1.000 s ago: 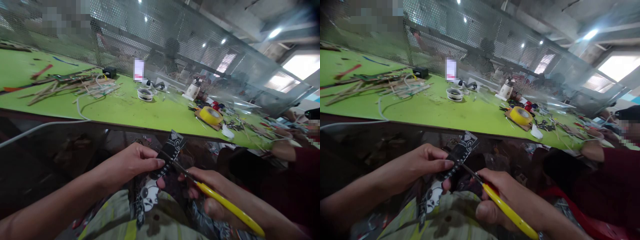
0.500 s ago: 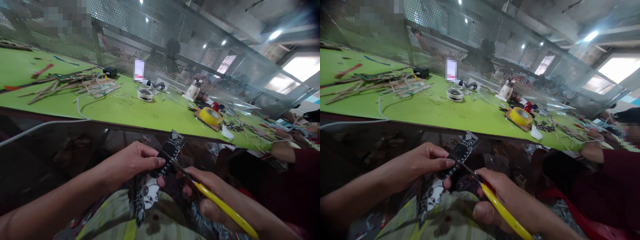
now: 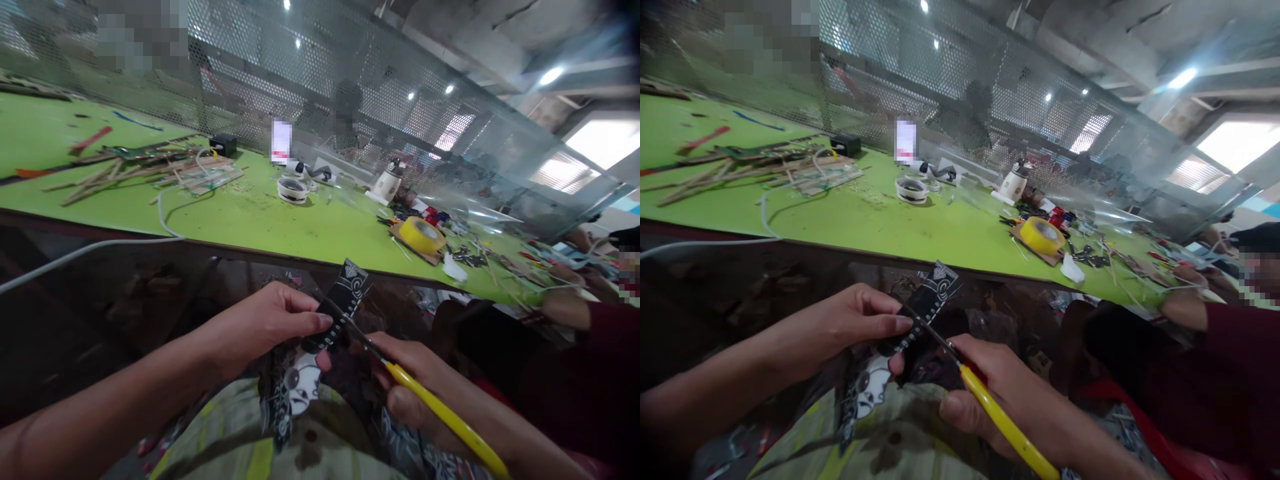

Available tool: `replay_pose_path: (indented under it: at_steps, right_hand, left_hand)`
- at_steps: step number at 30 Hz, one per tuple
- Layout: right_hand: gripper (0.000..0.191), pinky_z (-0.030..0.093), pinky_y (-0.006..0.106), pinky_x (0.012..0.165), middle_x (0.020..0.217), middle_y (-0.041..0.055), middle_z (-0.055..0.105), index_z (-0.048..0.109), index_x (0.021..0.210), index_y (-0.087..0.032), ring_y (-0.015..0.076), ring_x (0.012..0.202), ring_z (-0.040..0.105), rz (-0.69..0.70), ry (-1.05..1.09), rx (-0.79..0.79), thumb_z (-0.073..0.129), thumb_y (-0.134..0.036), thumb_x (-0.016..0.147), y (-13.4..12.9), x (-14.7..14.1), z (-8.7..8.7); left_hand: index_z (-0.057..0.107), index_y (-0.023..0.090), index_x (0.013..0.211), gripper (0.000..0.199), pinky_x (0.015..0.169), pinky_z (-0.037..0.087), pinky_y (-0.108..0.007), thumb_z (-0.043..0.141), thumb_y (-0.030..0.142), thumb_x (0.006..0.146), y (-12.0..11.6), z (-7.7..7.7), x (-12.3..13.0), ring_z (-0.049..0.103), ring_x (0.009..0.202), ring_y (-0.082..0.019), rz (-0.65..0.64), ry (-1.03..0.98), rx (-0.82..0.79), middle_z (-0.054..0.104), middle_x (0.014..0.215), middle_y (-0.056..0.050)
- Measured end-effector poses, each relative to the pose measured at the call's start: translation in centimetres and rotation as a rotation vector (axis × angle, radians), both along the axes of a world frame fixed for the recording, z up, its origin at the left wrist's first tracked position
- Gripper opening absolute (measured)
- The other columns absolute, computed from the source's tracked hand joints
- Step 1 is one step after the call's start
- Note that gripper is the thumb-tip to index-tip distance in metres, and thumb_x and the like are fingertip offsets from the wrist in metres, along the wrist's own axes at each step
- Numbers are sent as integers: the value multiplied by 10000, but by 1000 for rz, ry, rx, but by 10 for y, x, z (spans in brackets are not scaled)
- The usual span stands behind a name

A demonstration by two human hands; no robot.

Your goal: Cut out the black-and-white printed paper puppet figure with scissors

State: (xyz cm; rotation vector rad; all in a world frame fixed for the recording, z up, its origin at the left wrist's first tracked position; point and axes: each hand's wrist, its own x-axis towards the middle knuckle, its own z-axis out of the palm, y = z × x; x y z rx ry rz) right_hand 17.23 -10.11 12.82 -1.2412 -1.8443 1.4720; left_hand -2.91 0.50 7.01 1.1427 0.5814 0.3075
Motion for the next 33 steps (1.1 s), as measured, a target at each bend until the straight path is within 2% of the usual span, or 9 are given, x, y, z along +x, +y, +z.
replay_pose_path:
  at_steps: [5,11,17,22,27,33]
  right_hand:
    - [577,417,269,878,1068,40,627,610,1236,-190,164,894,548,-12,-36,26,467,-630,890,0,1,0]
    - [589,428,290,911,1183,81,621,588,1247,-168,199,1009,566,1,-64,29,452,-625,901,-1,2,-2]
    - [643,475,290,789,1036,82,640,583,1259,-162,189,868,568,-15,-115,-11,437,-664,884,-1,2,-1]
    - [659,477,299,786,1010,83,630,568,1275,-157,185,836,553,-28,-126,-3,437,-669,881,-2,4,-6]
    - [674,482,304,770,898,56,611,587,1222,-149,163,746,527,-62,-163,12,449,-698,855,-3,9,-14]
    - [652,450,270,734,895,40,592,605,1172,-149,153,747,496,-63,-177,19,439,-698,861,-3,7,-12]
  left_hand:
    - [765,119,721,276,478,385,-190,710,383,781,1,-1,-2,509,477,-87,-18,12,22,712,639,-56]
    - [762,129,722,266,477,388,-196,701,378,792,3,-2,-2,509,475,-89,-39,4,30,714,647,-50]
    - [758,130,716,278,478,404,-188,697,388,801,4,-2,-3,529,484,-88,-41,2,30,714,648,-45]
    - [755,129,713,289,445,385,-180,704,403,793,5,-2,-3,522,461,-85,-31,21,21,710,628,-47]
    - [753,128,712,288,447,394,-179,704,400,795,4,-3,-2,531,468,-87,-26,20,24,707,628,-50]
    - [750,132,709,280,437,400,-172,706,393,800,4,-2,-1,541,465,-85,-29,5,16,708,623,-44]
